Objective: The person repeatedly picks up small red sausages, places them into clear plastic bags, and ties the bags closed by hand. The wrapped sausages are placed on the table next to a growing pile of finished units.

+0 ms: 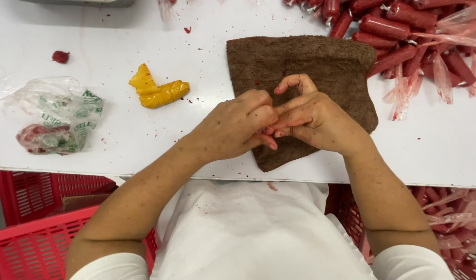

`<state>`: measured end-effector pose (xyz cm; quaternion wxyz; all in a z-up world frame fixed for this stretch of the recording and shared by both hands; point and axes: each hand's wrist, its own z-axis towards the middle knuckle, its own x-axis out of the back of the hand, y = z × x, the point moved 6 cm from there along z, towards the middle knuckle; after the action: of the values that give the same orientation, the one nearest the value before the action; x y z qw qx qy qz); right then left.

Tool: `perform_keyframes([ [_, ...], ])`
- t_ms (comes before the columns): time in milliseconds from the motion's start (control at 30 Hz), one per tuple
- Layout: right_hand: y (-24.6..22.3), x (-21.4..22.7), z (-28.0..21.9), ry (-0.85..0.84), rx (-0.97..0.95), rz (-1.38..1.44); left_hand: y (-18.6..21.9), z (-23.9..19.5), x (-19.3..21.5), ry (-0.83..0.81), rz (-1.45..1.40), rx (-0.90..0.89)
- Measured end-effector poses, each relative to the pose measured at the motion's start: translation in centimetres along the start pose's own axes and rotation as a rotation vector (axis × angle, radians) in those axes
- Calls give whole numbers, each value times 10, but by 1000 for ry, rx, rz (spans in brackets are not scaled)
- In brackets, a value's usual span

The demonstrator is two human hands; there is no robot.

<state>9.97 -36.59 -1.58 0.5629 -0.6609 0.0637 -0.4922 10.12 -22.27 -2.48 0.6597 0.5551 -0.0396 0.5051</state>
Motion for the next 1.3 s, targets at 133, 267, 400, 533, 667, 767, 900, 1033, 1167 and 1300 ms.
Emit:
perform_keyframes([
  [133,23,-13,-10,380,-61,226,-3,-27,-45,316,256,36],
  [267,23,-33,-13,900,-85,479,-15,-47,-52,458,-140,497],
  [400,34,-41,-19,896,-109,573,-28,-30,-33,683,-387,557],
  [533,43,-40,-30,855,-108,160,-14,9,-5,700,-308,178],
  [667,55,-36,-41,781,26,-69,-30,44,-1,379,-423,139],
  [767,36,-3,6,659,-232,221,-124,76,17,513,-287,412],
  [900,86,94,17,678,-495,215,-154,155,59,321,-45,263],
  [1033,43,141,14,746,-355,-243,-241,184,71,162,893,527],
  [1167,30,73,1,418,-494,-75,-231,168,91,100,609,670],
  [1300,33,6,20,176,-406,257,-121,121,135,513,225,401],
])
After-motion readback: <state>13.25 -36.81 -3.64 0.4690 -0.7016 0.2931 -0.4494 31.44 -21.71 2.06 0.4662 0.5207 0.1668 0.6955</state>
